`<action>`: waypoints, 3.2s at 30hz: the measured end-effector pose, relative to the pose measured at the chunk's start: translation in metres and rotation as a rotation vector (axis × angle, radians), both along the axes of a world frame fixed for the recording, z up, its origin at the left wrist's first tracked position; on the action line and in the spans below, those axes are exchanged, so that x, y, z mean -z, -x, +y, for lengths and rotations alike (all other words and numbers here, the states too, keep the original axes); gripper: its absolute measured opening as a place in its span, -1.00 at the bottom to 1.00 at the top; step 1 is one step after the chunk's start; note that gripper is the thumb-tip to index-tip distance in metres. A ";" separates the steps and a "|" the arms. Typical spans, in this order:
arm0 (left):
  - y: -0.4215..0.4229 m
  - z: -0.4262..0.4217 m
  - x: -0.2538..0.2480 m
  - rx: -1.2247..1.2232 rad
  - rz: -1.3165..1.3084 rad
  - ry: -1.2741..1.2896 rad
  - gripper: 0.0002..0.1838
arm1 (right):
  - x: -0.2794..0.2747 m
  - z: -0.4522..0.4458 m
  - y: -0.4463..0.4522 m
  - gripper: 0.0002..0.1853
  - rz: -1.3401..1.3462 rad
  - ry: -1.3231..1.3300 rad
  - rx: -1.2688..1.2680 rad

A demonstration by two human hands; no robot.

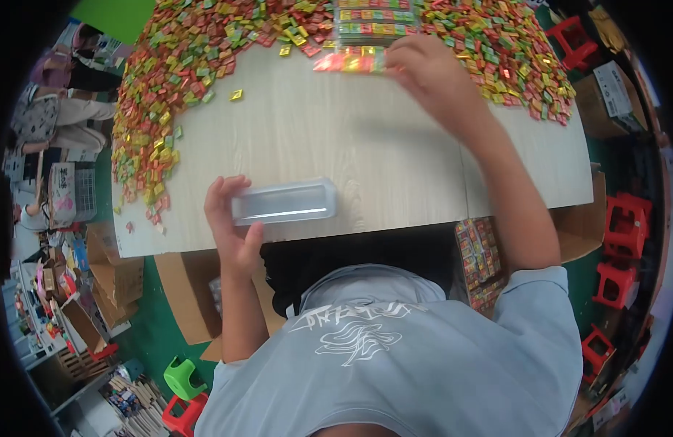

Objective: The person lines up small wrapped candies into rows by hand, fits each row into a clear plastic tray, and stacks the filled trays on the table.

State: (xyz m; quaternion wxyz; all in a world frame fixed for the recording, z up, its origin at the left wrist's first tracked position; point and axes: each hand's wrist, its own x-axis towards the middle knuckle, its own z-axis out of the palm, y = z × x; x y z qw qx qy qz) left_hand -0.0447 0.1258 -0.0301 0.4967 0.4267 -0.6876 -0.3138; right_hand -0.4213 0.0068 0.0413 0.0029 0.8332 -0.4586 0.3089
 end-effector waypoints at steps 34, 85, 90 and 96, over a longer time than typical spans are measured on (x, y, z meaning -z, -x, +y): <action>-0.014 -0.015 -0.012 0.030 0.131 0.036 -0.31 | 0.022 -0.034 -0.016 -0.72 0.265 0.315 0.231; -0.036 -0.191 -0.037 0.281 -0.609 0.042 -0.56 | 0.047 -0.052 -0.180 -0.83 -0.031 -0.150 -0.233; -0.029 -0.192 -0.035 0.251 -0.661 0.159 -0.46 | 0.042 -0.062 -0.163 -0.73 0.206 0.086 0.112; -0.025 -0.195 -0.031 0.304 -0.656 0.137 -0.66 | 0.043 -0.079 -0.155 -0.68 0.528 0.112 0.341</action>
